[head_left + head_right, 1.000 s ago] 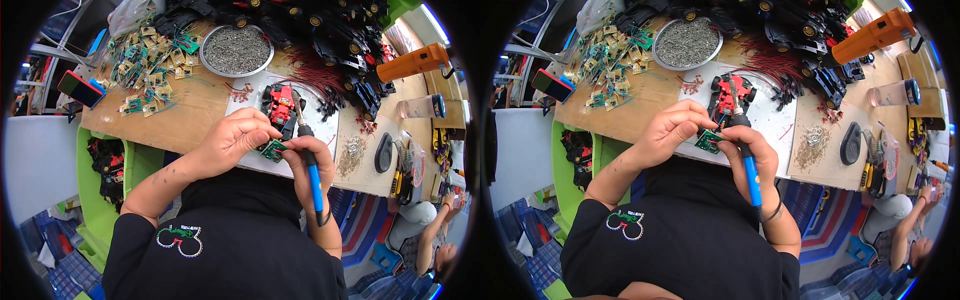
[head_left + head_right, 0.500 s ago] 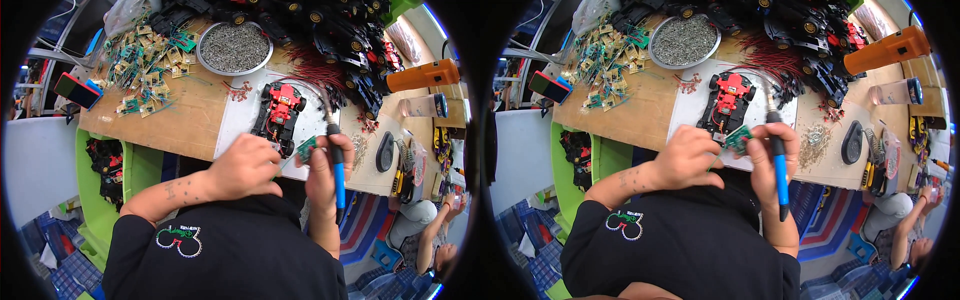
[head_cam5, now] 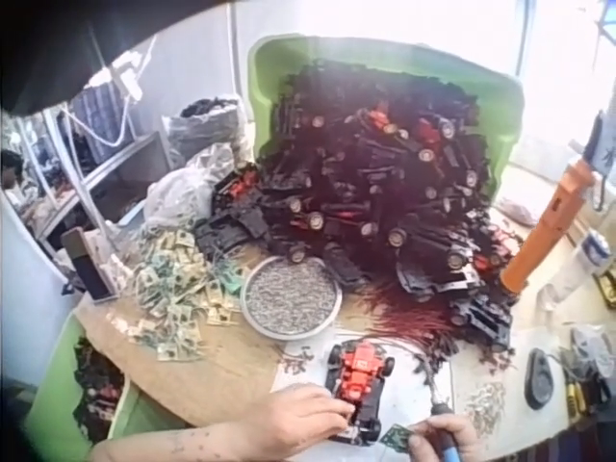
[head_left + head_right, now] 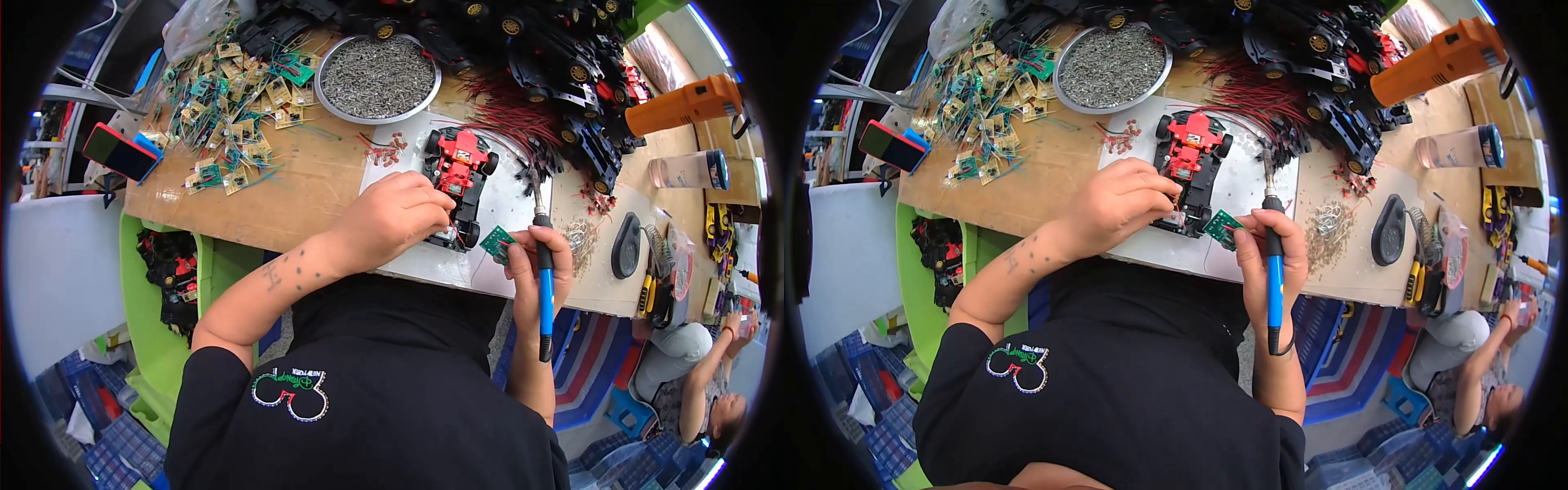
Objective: The person solders electrical components and wires to a circuit board using a soldering iron to assemble a small toy car.
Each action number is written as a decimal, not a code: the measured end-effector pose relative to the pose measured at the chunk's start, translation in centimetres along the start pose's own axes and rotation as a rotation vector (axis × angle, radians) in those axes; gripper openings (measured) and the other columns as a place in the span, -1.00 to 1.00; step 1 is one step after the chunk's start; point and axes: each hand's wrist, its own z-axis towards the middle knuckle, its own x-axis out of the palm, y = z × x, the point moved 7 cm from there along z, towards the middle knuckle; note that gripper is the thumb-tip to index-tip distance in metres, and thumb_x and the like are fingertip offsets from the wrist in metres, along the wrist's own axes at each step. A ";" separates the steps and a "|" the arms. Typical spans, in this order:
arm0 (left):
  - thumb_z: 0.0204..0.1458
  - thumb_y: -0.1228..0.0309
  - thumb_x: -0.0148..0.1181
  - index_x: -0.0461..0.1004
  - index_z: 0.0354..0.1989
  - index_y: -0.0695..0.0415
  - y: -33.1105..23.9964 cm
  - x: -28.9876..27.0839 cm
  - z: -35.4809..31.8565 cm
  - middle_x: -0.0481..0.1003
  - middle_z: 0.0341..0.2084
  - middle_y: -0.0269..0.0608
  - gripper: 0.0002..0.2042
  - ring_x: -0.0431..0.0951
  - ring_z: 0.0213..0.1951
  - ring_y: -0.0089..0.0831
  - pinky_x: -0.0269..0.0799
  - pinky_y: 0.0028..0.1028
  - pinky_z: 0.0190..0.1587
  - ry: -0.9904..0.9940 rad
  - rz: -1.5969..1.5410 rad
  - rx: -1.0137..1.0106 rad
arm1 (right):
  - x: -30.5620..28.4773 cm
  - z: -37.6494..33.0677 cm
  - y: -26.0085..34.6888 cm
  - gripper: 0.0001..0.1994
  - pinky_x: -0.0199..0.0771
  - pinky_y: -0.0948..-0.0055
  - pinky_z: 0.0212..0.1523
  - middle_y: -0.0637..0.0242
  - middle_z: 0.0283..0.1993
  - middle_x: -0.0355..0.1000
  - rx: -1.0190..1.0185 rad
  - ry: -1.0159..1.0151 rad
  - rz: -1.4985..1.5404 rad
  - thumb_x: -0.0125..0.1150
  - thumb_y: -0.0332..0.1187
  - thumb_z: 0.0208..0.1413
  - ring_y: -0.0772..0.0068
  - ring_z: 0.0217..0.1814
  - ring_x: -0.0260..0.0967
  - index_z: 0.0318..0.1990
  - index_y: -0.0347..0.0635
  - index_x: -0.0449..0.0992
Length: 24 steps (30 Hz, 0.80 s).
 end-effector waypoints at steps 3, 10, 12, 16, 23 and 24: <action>-0.13 0.53 0.40 0.54 -0.32 0.17 0.1 0.1 0.1 0.58 -0.23 -0.19 -0.81 0.54 -0.18 -0.19 0.48 -0.30 -0.13 -0.012 0.072 0.022 | -0.1 -0.1 -0.3 -0.70 0.50 0.55 -0.06 0.26 -0.16 0.51 0.015 0.002 -0.001 0.25 -0.61 0.14 0.52 -0.11 0.48 0.02 -0.22 0.42; -0.11 0.53 0.39 0.56 -0.25 0.17 1.1 -0.1 -1.4 0.56 -0.22 -0.21 -0.78 0.52 -0.12 -0.23 0.49 -0.35 -0.13 0.011 -0.125 -0.036 | -0.7 -0.4 -0.9 -0.71 0.50 0.54 -0.07 0.27 -0.17 0.51 0.034 -0.010 -0.039 0.26 -0.62 0.12 0.52 -0.11 0.49 0.00 -0.22 0.44; -0.09 0.55 0.38 0.57 -0.21 0.16 1.8 0.2 -2.0 0.55 -0.19 -0.22 -0.76 0.52 -0.09 -0.25 0.50 -0.36 -0.14 -0.009 -0.263 -0.270 | -0.5 -0.5 -0.7 -0.71 0.50 0.54 -0.07 0.27 -0.17 0.51 0.034 -0.009 -0.037 0.26 -0.62 0.12 0.52 -0.11 0.49 -0.01 -0.22 0.45; -0.09 0.55 0.37 0.59 -0.18 0.12 0.6 0.7 -3.3 0.55 -0.17 -0.24 -0.74 0.51 -0.15 -0.26 0.48 -0.37 -0.15 -0.095 -0.273 -0.305 | -0.4 -0.8 -0.9 -0.71 0.49 0.55 -0.08 0.28 -0.17 0.51 0.052 0.001 -0.026 0.26 -0.62 0.12 0.52 -0.11 0.49 -0.01 -0.22 0.45; -0.08 0.49 0.35 0.58 -0.22 0.10 0.3 -0.6 -1.4 0.57 -0.24 -0.26 -0.78 0.53 -0.25 -0.26 0.47 -0.35 -0.20 0.106 0.048 0.024 | -0.6 -1.0 -1.0 -0.73 0.48 0.57 -0.09 0.28 -0.17 0.51 0.044 -0.004 -0.046 0.25 -0.62 0.13 0.53 -0.11 0.49 -0.01 -0.23 0.45; -0.08 0.49 0.35 0.58 -0.22 0.10 0.3 -0.6 -1.3 0.57 -0.24 -0.26 -0.78 0.53 -0.25 -0.26 0.47 -0.35 -0.20 0.106 0.049 0.024 | -0.6 -1.0 -1.0 -0.72 0.48 0.58 -0.09 0.28 -0.16 0.51 0.044 -0.004 -0.043 0.25 -0.62 0.13 0.53 -0.11 0.48 -0.01 -0.24 0.45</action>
